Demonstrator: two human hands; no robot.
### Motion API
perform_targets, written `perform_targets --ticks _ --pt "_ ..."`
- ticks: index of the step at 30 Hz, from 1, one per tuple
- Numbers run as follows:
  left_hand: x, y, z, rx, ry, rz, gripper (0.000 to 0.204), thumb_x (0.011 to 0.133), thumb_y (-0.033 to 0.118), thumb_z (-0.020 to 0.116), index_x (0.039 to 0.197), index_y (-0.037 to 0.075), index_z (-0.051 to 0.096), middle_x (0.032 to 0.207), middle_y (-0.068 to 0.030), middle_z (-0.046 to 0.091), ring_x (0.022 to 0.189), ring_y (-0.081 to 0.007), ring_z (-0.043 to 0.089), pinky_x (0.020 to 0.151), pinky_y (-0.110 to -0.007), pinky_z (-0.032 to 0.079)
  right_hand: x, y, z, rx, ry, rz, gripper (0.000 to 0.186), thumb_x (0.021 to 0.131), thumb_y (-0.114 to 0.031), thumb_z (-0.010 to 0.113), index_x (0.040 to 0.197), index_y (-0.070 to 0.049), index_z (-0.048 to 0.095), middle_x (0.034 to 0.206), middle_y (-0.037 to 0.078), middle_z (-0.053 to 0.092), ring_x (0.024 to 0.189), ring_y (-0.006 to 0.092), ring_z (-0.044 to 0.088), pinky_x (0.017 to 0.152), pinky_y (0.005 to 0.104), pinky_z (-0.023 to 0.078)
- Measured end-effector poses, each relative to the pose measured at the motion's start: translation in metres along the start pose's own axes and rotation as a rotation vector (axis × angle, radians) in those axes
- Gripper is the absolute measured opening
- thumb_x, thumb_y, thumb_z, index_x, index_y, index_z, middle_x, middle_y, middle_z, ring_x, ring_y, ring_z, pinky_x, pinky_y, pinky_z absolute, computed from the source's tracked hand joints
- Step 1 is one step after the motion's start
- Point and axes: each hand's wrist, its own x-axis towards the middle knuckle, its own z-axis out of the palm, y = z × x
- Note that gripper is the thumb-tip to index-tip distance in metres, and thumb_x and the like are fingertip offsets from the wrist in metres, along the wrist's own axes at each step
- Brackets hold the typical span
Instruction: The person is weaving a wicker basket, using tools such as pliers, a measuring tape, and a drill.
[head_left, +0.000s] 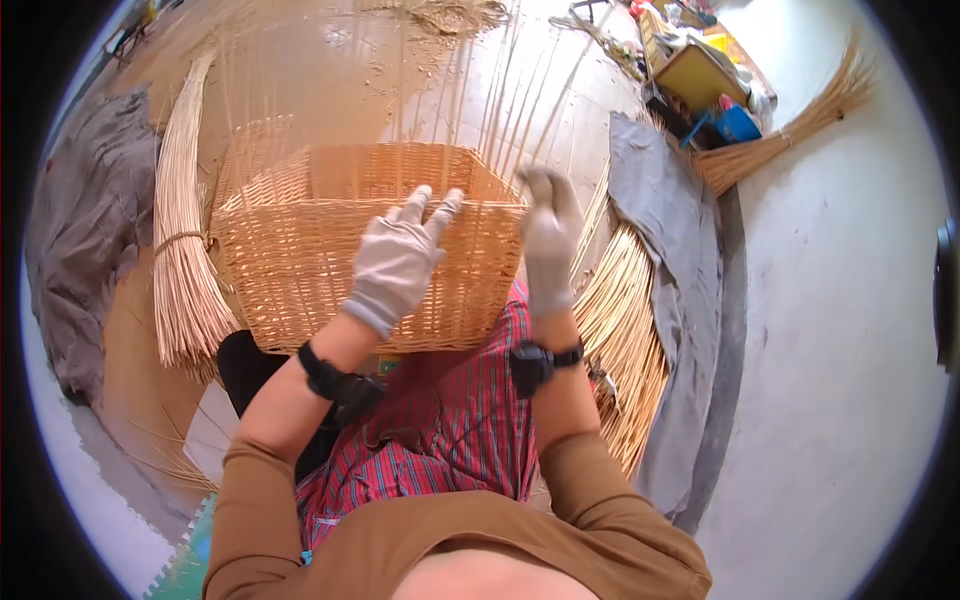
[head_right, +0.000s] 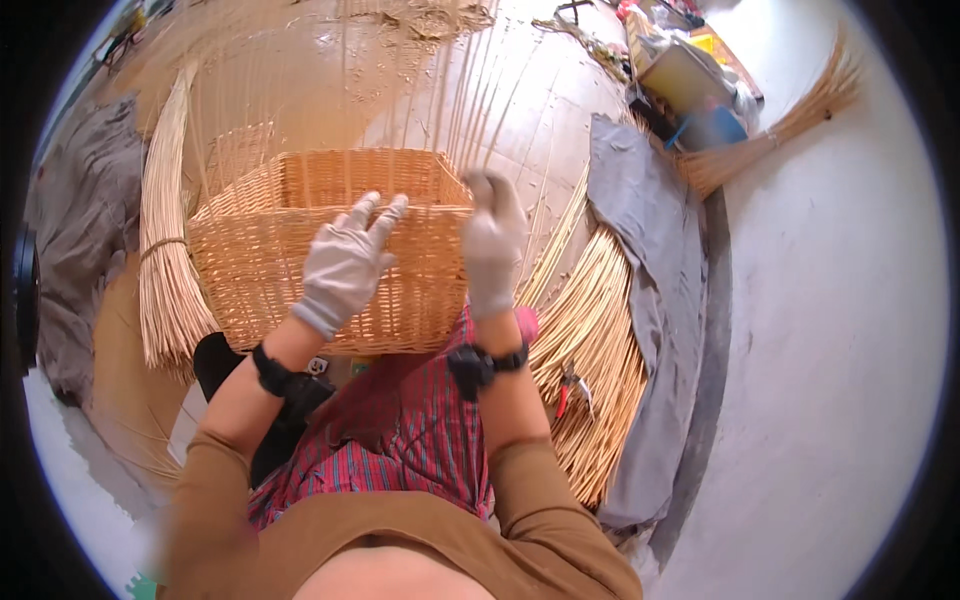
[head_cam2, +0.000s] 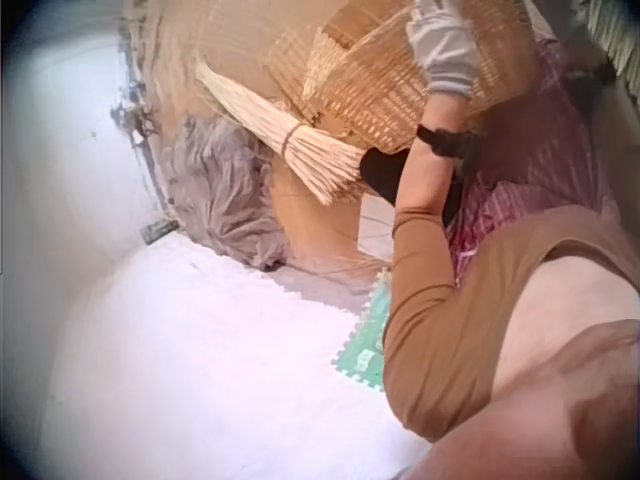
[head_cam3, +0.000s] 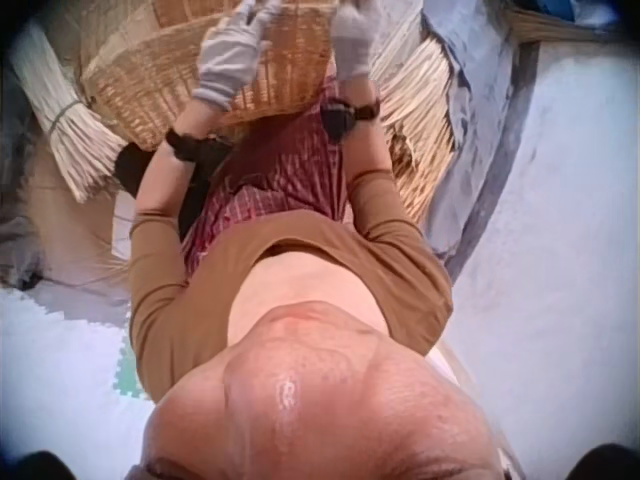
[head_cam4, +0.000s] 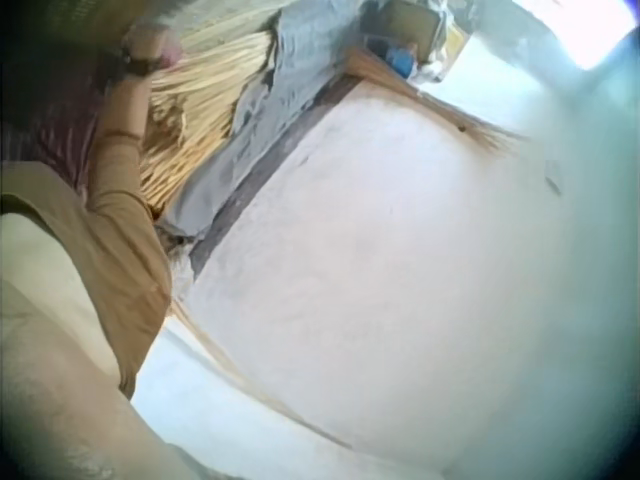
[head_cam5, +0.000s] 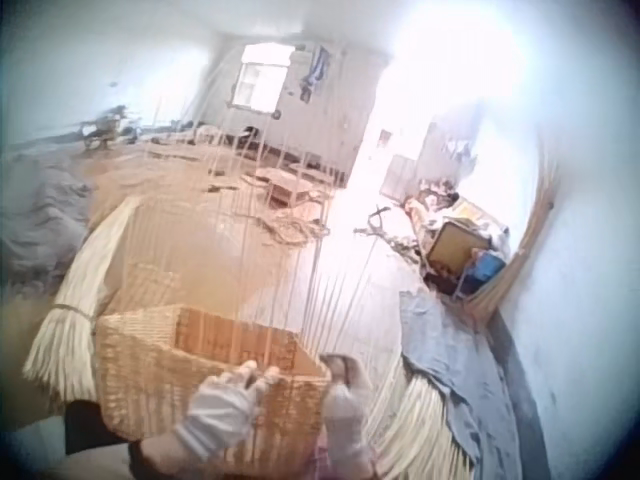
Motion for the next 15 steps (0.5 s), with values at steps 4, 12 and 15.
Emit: perform_targets --ticks 4,12,15 --pt "0.011 0.032 0.019 0.054 -0.072 -0.229 0.077 0.094 0.020 0.065 0.162 0.022 0.030 0.147 -0.0201 0.045 0.120 -0.0306 0.061 0.097 -0.041 0.051 0.069 -0.026 0.056 -0.384 -0.007 -0.859 0.029 0.100 -0.014 0.063 0.128 -0.008 0.069 0.107 0.014 0.074 0.082 0.0268 0.072 0.080 0.0371 0.057" --pt "0.029 0.028 0.022 -0.138 -0.082 -0.254 0.056 0.094 0.013 0.066 0.146 0.030 0.053 0.145 -0.0191 0.044 0.122 -0.0358 0.059 0.102 -0.045 0.050 -0.019 0.019 -0.084 -0.122 0.058 0.232 0.038 0.106 -0.003 0.047 0.139 -0.011 0.063 0.093 0.006 0.074 0.057 0.0027 0.049 0.054 0.0205 0.044" --pt "0.014 0.007 0.017 -0.444 0.097 -0.085 0.060 0.088 0.010 0.074 0.143 0.028 0.058 0.145 -0.0165 0.047 0.122 -0.0316 0.059 0.103 -0.043 0.050 -0.068 0.019 -0.098 0.111 0.199 0.172 0.030 0.108 -0.012 0.051 0.135 -0.012 0.064 0.090 0.003 0.072 0.055 0.0042 0.048 0.051 0.0228 0.043"
